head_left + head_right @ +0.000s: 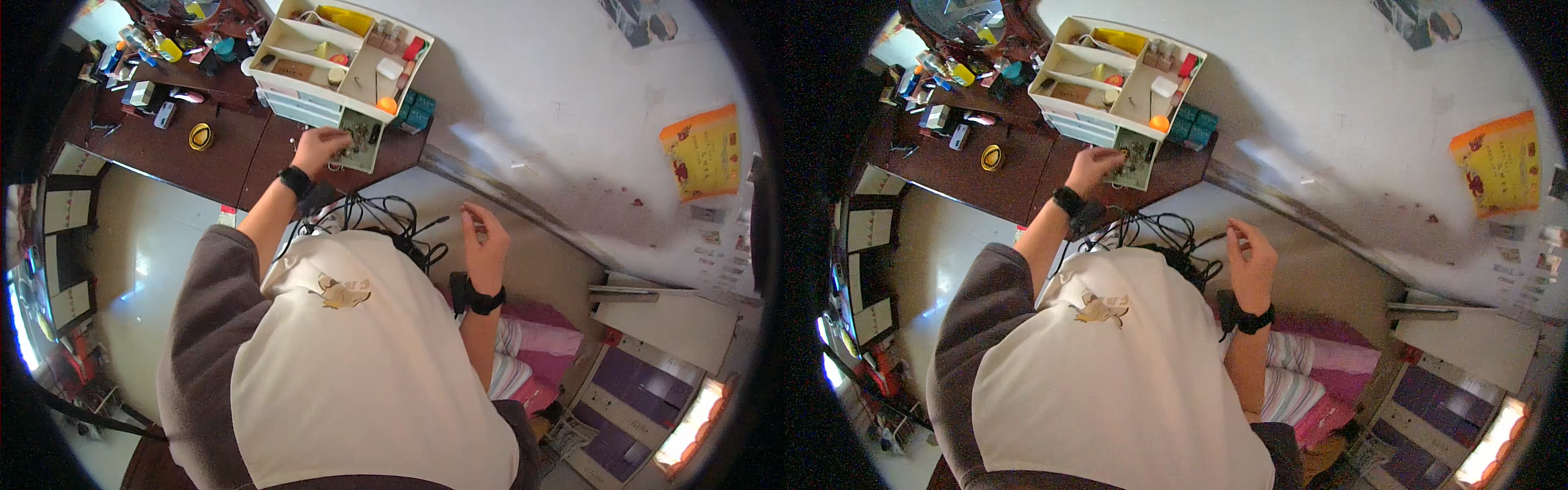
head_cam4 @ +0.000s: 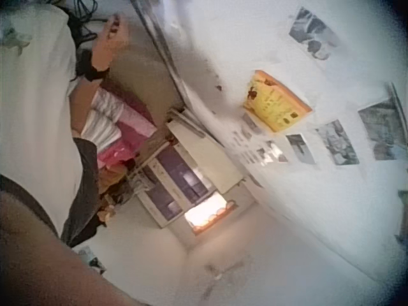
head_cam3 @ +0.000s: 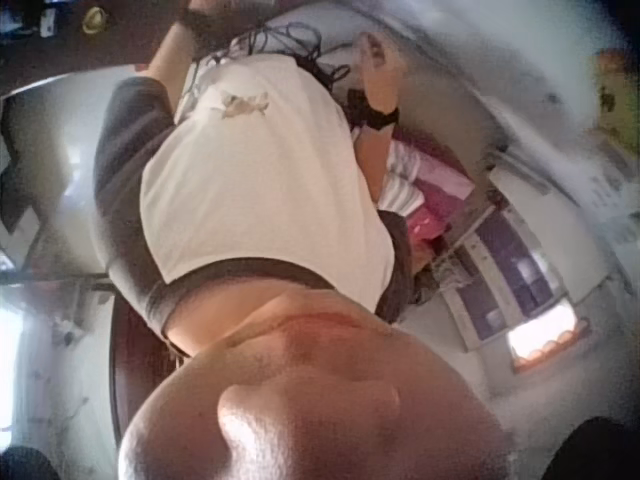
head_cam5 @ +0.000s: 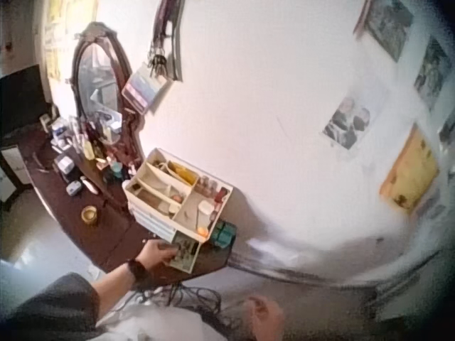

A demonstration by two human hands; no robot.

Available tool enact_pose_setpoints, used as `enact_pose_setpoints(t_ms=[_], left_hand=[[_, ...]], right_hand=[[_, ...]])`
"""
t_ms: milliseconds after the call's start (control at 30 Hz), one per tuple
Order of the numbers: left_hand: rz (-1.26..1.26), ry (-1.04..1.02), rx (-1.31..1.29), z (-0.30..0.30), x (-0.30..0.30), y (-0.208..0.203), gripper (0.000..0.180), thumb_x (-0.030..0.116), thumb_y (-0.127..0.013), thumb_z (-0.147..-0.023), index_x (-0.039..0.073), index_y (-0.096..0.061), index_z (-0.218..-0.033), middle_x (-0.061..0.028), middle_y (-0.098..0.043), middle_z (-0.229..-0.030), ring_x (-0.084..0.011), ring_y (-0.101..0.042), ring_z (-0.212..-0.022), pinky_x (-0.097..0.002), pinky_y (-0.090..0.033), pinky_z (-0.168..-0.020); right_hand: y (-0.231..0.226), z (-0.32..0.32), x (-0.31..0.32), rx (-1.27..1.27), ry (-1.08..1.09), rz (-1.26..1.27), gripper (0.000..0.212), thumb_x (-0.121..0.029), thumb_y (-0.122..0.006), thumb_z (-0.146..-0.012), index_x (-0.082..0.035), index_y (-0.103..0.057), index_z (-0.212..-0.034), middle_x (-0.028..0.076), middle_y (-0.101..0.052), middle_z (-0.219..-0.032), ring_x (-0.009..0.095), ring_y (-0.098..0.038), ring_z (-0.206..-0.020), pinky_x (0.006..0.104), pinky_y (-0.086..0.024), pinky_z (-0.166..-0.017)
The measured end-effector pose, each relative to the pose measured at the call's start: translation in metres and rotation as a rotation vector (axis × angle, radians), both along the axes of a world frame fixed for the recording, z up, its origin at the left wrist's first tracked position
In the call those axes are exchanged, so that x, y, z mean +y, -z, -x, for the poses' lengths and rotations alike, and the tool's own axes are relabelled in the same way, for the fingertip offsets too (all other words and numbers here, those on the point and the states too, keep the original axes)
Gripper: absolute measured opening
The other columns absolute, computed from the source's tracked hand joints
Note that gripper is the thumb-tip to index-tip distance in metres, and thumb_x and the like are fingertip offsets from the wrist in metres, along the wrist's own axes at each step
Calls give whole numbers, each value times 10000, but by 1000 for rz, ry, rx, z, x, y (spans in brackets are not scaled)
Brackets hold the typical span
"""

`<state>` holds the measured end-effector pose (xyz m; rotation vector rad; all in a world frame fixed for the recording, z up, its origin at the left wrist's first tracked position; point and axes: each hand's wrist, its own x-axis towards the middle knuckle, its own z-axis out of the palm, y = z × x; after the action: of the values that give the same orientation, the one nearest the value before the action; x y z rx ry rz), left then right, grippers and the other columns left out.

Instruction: The person sorts various small items including earrings and charms from a plastic organizer and the desk surface, picking them up by hand one at a time and placing them into different sections of the container.

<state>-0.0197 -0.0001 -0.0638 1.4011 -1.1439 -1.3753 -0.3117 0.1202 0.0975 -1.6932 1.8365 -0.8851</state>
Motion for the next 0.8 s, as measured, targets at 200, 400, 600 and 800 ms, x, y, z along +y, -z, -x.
enact_pose_setpoints(t_ms=[200, 400, 600, 800], left_hand=[[-240, -187, 453, -72, 13, 73, 323, 260, -510, -935, 71, -559, -1192, -32, -653, -992, -80, -531, -664, -222, -413, -555], [-521, -507, 320, -134, 77, 176, 288, 151, -571, -870, 51, -613, -1137, -15, -638, -899, -96, -537, -663, -233, -432, -570], [-576, -344, 184, -112, 86, 179, 368, 76, -649, -795, 30, -575, -1153, -66, -627, -810, -127, -549, -587, -243, -429, -505], [-381, -185, -466, -88, 31, 197, 460, 201, -742, -722, 64, -580, -1130, -99, -669, -952, -220, -648, -791, -342, -515, -658]], right_hand=[[10, 0, 10, -52, -7, -18, 180, -125, -594, -873, -12, -647, -1004, 115, -657, -862, 171, -598, -694, 289, -485, -606], [12, -10, 8, -34, -46, -52, 181, -118, -590, -872, -12, -648, -1007, 112, -654, -847, 175, -597, -678, 286, -485, -605], [22, -15, 15, -12, 4, -94, 182, -115, -592, -869, -19, -648, -1013, 113, -654, -863, 177, -607, -692, 285, -489, -627], [32, -36, 25, 2, 18, -234, 191, -111, -592, -867, -2, -635, -1018, 131, -651, -878, 183, -619, -719, 291, -490, -663]])
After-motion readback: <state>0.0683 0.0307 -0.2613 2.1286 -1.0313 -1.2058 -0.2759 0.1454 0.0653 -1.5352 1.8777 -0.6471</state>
